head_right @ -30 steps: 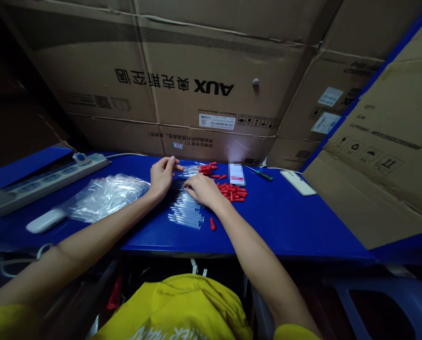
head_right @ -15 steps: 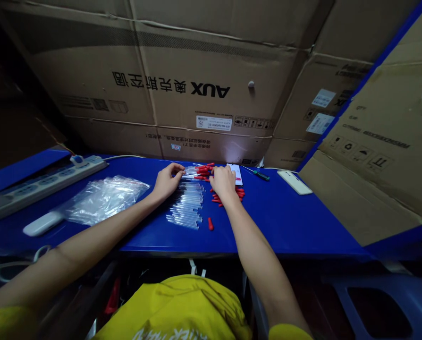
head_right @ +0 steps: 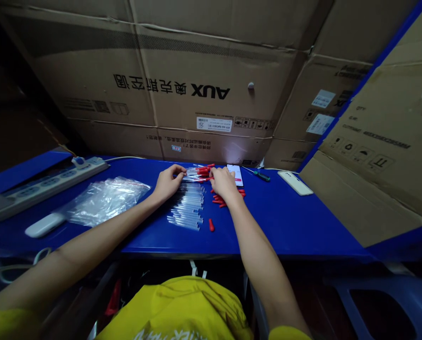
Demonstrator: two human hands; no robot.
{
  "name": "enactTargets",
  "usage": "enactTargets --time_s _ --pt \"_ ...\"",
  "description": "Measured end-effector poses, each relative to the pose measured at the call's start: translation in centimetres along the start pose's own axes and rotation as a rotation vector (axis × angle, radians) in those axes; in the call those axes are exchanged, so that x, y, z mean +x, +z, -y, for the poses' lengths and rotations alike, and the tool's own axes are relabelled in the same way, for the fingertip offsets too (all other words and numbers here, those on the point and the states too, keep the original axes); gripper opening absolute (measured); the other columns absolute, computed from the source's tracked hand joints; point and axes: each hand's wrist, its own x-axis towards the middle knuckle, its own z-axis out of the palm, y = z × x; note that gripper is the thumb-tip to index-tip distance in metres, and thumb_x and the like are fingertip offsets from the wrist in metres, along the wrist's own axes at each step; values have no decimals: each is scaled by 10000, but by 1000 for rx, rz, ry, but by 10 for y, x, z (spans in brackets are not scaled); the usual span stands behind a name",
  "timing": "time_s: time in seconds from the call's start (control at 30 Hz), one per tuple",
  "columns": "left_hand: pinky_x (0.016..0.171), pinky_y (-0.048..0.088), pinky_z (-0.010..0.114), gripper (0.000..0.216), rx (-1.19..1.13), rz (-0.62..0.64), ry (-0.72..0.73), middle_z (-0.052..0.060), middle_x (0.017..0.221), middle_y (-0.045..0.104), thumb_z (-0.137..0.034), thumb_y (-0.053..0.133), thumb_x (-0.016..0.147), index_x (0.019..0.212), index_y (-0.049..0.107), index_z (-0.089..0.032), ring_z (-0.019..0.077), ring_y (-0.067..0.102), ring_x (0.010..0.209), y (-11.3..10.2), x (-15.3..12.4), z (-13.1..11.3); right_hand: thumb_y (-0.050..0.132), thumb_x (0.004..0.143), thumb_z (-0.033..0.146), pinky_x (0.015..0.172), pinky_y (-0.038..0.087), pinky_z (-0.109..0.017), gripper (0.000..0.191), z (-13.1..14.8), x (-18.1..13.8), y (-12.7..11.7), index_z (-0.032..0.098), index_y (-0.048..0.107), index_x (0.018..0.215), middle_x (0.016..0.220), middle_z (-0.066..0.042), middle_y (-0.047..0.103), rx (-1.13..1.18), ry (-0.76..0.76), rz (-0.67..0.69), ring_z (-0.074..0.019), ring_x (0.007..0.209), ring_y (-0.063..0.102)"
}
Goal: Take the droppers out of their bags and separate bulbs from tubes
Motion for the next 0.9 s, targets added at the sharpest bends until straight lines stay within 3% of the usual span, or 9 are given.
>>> enactTargets --time_s 0.17,0.3,0.4,0.53,0.67,0.77,0.9 --pt "772 520 318 131 7 15 32 49 971 805 -227 632 907 971 745 -214 217 719 862 -1 0 -4 658 938 211 963 507 -394 127 -4 3 -14 212 716 1051 1080 -69 792 382 -71 -130 -240 999 702" --pt "772 518 314 154 -6 38 122 62 1018 802 -296 641 953 1018 749 -207 211 716 880 -2 -3 -10 668 919 259 920 560 -350 215 9 4 -14 206 672 1127 1053 -62 779 724 -137 -304 -207 978 729" --pt "764 529 303 275 -46 67 246 68 1046 783 -339 641 988 1224 698 -210 205 715 900 -5 -8 -20 666 929 290 950 580 -349 350 24 1 -11 231 584 1264 1113 -69 759 855 -133 -399 -197 1025 731" --pt "895 546 339 425 -55 119 397 92 1160 755 -367 607 1039 1436 571 -220 215 711 1007 -8 -16 -34 654 964 330 962 579 -348 352 40 -5 -13 250 595 1302 1151 -74 746 877 -191 -403 -199 1055 719" --pt "1007 513 401 284 13 51 411 122 1239 723 -380 556 1060 1269 645 -210 257 672 1121 -7 -18 -39 660 984 389 906 574 -349 240 47 -10 -16 244 715 1167 1091 -65 747 804 -222 -356 -205 961 697" --pt "931 516 377 257 13 172 384 97 1067 745 -364 441 1097 1105 651 -216 243 690 988 -5 -16 -36 677 973 431 814 561 -328 217 48 -11 -14 226 701 1041 979 -50 732 796 -204 -333 -194 849 671" --pt "876 504 356 274 54 236 378 103 1068 728 -376 375 1117 1073 598 -223 243 684 959 -3 -16 -28 643 981 424 769 523 -310 198 45 -11 -12 229 622 1006 891 -29 711 720 -239 -263 -189 801 661"
